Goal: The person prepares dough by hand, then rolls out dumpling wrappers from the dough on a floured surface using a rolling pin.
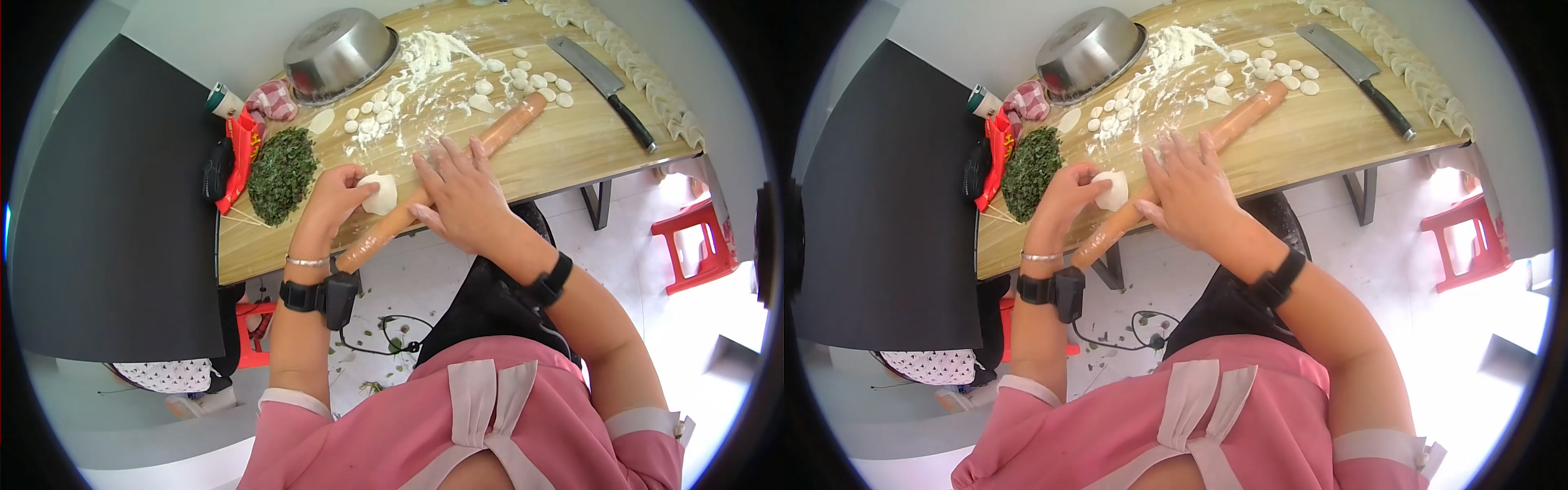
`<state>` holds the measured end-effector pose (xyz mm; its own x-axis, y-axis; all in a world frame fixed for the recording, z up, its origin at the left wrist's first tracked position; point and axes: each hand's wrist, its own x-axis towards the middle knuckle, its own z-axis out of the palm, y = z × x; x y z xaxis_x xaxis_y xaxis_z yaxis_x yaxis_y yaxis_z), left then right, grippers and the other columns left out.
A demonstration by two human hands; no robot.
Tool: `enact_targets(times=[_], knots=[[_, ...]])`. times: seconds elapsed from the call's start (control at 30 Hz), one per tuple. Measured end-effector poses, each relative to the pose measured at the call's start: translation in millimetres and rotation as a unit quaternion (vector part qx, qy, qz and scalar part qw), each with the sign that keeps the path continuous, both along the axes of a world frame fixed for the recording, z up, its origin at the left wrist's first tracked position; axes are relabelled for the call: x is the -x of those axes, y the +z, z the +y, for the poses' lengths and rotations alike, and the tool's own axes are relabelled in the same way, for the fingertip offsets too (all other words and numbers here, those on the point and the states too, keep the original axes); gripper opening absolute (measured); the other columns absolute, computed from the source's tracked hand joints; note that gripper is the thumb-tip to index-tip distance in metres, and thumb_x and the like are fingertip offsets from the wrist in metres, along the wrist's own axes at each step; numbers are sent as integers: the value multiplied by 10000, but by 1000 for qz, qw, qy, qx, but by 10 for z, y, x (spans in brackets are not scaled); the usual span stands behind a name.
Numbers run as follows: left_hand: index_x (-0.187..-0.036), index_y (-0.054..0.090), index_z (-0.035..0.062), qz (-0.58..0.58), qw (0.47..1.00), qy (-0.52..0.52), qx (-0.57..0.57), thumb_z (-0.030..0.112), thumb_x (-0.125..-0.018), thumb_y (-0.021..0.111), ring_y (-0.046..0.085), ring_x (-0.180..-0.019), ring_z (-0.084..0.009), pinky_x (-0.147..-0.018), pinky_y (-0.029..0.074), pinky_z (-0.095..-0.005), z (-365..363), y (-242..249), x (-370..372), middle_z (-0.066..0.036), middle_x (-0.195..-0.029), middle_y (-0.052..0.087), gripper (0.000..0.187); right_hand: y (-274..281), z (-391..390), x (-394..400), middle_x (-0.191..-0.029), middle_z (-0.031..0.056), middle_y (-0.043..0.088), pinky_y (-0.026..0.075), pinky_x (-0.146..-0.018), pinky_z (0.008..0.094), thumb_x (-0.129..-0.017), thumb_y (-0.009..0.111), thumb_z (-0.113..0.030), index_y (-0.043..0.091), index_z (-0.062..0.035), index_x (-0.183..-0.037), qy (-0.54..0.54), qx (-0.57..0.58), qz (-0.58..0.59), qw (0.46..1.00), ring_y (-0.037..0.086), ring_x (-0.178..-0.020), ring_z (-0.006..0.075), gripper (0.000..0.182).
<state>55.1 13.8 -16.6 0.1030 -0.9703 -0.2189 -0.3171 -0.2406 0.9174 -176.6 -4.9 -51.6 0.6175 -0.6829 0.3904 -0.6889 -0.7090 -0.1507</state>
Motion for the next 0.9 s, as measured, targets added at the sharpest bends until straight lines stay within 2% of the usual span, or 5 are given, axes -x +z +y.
enact_targets(times=[0.23, 0.43, 0.6, 0.77, 0.9], knots=[[-993, 654, -62, -18, 1000, 16, -7, 54, -840, 716, 582, -684, -105, -576, 467, -247, 27, 30, -65, -37, -838, 641, 202, 134, -212, -247, -1429, 221, 478, 191, -1161, 583, -992, 394, -522, 433, 25, -1428, -15, -41, 28, 999, 358, -1401, 362, 700], [-933, 686, -62, -157, 985, -75, -20, 98, -813, 742, 513, -620, -91, -552, 415, -253, -193, 6, -186, -10, -729, 600, 208, 202, -513, -596, -1413, 222, 490, 212, -1157, 578, -1009, 359, -515, 438, 31, -1420, -27, -113, 74, 990, 353, -1409, 357, 688], [-914, 663, -30, -53, 998, -44, 6, 80, -811, 744, 534, -695, -82, -586, 434, -246, -112, 7, -93, -15, -794, 606, 171, 133, -227, -235, -1415, 217, 487, 193, -1164, 580, -1005, 374, -508, 439, 5, -1426, -7, -98, 45, 994, 340, -1415, 358, 667], [-911, 650, -23, -28, 999, 8, 22, 50, -832, 725, 549, -722, -85, -604, 448, -237, 33, -71, -87, -14, -817, 602, 130, -50, 13, 34, -1387, 215, 520, 196, -1151, 594, -985, 401, -538, 467, 27, -1401, -5, 32, -25, 999, 365, -1396, 356, 705], [-935, 659, -19, 19, 999, 38, -8, 84, -844, 730, 544, -709, -83, -594, 443, -237, 12, 28, -4, -11, -806, 601, 154, 76, -204, -267, -1378, 213, 530, 200, -1151, 590, -991, 388, -535, 471, 35, -1396, -26, 1, -8, 1000, 365, -1396, 347, 704]])
